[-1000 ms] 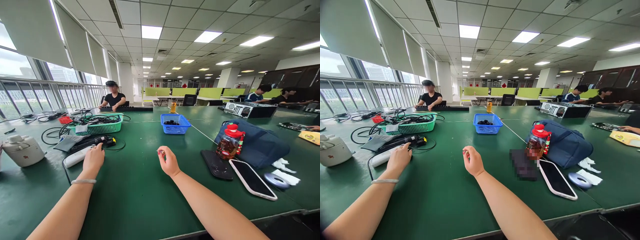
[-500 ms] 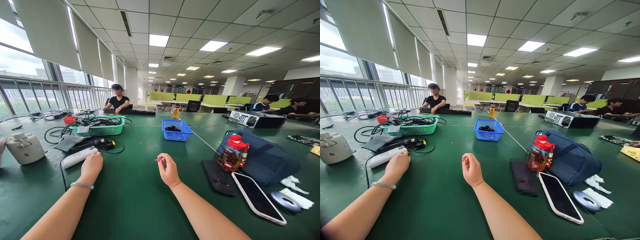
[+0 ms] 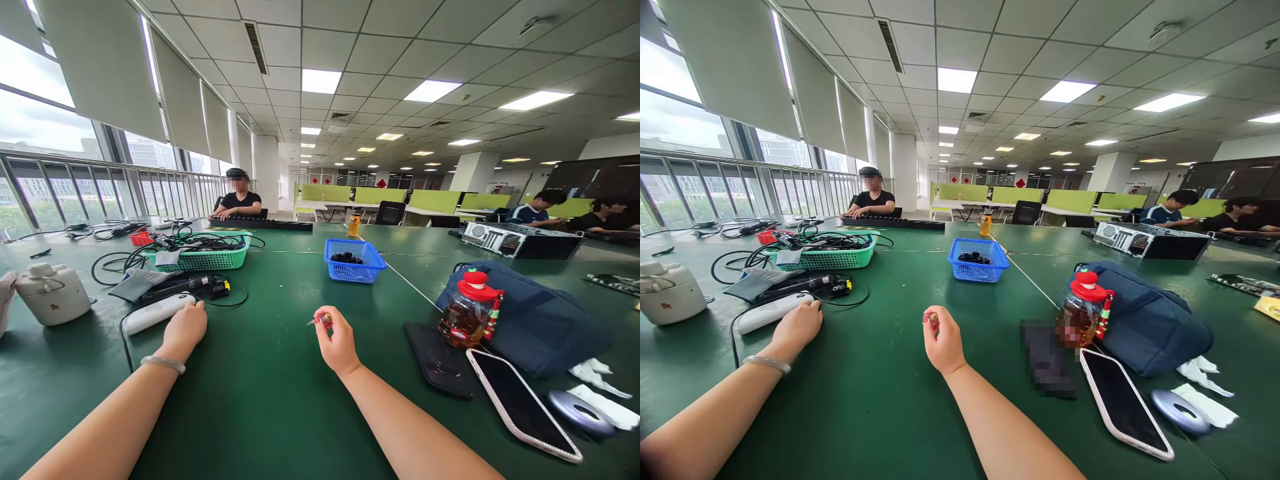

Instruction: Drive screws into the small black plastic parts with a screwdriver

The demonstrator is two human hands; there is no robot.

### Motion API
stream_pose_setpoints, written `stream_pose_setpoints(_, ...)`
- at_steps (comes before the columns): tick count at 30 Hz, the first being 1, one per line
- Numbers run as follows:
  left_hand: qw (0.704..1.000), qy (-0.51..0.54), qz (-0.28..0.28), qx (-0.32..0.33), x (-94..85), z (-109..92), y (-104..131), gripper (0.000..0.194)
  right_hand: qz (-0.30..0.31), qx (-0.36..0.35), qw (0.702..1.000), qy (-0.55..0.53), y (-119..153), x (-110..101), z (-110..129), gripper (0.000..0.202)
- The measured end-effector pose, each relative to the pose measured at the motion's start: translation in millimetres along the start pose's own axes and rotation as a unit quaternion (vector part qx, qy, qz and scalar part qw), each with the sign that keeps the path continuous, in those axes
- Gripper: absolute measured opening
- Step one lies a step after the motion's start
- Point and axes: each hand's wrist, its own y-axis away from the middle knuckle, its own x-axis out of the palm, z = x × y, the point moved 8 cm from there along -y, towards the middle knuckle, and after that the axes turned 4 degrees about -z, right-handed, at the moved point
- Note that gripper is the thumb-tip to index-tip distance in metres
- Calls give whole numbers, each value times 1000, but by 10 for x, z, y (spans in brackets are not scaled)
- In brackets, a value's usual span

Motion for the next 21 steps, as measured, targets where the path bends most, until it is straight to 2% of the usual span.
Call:
stream_pose_setpoints(10, 999, 35, 25, -26, 39, 24, -75, 42, 16, 9, 1000, 0, 12, 20, 8, 9)
stream_pose_setpoints(21, 996, 46, 35, -64, -73, 46, -51, 39, 20, 16, 1000, -6, 14, 22, 16, 9)
